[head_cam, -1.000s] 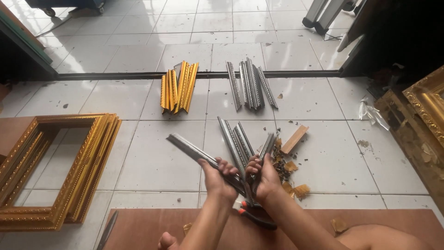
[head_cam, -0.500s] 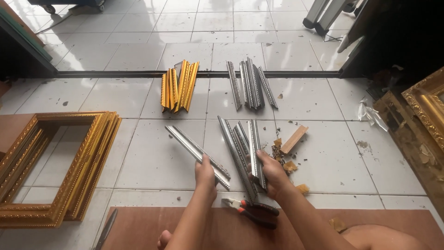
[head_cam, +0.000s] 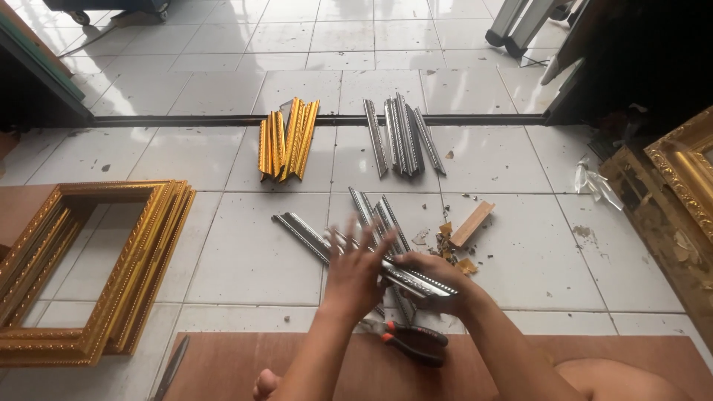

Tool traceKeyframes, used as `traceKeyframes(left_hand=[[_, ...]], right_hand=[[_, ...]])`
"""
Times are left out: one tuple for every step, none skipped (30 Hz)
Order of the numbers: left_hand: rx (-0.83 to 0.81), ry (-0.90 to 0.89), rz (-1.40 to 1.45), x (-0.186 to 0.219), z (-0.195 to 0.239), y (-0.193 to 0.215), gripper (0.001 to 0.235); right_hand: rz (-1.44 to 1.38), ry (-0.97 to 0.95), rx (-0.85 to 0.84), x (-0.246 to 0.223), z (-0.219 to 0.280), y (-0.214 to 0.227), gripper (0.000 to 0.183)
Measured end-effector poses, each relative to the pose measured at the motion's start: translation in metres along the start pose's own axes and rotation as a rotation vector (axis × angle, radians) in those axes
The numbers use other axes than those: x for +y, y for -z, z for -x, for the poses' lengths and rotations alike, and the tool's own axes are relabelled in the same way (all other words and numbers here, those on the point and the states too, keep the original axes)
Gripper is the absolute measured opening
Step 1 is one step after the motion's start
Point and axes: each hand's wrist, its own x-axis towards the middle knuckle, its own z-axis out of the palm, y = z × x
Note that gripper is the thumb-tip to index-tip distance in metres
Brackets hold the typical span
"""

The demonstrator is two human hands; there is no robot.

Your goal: The person uses pliers to remove staples from gold and silver frame pieces, then assembles a black frame by pressing the corners together. The person also handles silver frame pieces and places them on the floor.

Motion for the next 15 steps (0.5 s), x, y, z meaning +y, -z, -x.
traceKeyframes(left_hand=[[0.0,0.001,0.001,-0.015,-0.004,-0.025,0.104],[-0.087,-0.012,-0.066,-0.029,-0.009,-0.049,0.071],[-0.174,-0.024,-0.133,-0.043,-0.014,-0.073,0.04],[-0.17,-0.022,-0.136,-0.043,-0.009,-0.055,0.04],[-0.305,0.115,-0.068,-0.044,-0.003,-0.037,0.037],[-0.441,0.255,0.001,-0.043,0.005,-0.019,0.041],[-0.439,0.257,0.001,-0.037,0.013,-0.001,0.041],[-0.497,0.356,0.053,-0.032,0.017,0.018,0.055],[-0.555,0.454,0.107,-0.026,0.021,0.037,0.07],[-0.552,0.453,0.106,-0.025,0.024,0.043,0.07],[-0.562,0.524,0.202,-0.024,0.026,0.05,0.072],[-0.573,0.595,0.299,-0.024,0.028,0.056,0.075],[-0.571,0.593,0.298,-0.021,0.031,0.057,0.075],[-0.506,0.651,0.461,-0.02,0.034,0.058,0.066],[-0.438,0.706,0.624,-0.018,0.037,0.058,0.06]], right_hand=[[0.001,-0.001,0.0,0.007,-0.006,0.003,0.048],[-0.013,-0.014,0.03,0.013,-0.012,0.008,0.06],[-0.027,-0.027,0.059,0.019,-0.017,0.011,0.073],[-0.025,-0.024,0.056,0.027,-0.016,0.015,0.073],[0.199,0.015,0.145,0.036,-0.015,0.019,0.06],[0.421,0.054,0.233,0.046,-0.012,0.022,0.049],[0.422,0.055,0.231,0.05,0.016,0.009,0.049],[0.935,0.034,0.222,0.053,0.043,-0.003,0.045],[1.448,0.008,0.204,0.055,0.07,-0.016,0.048],[1.448,0.012,0.206,0.073,0.065,-0.009,0.048],[1.568,0.119,0.148,0.091,0.059,-0.002,0.031],[1.682,0.227,0.089,0.109,0.053,0.006,0.021],[1.682,0.229,0.091,0.113,0.043,0.009,0.021],[1.669,0.231,0.092,0.117,0.032,0.011,0.025],[1.656,0.234,0.093,0.121,0.02,0.014,0.03]])
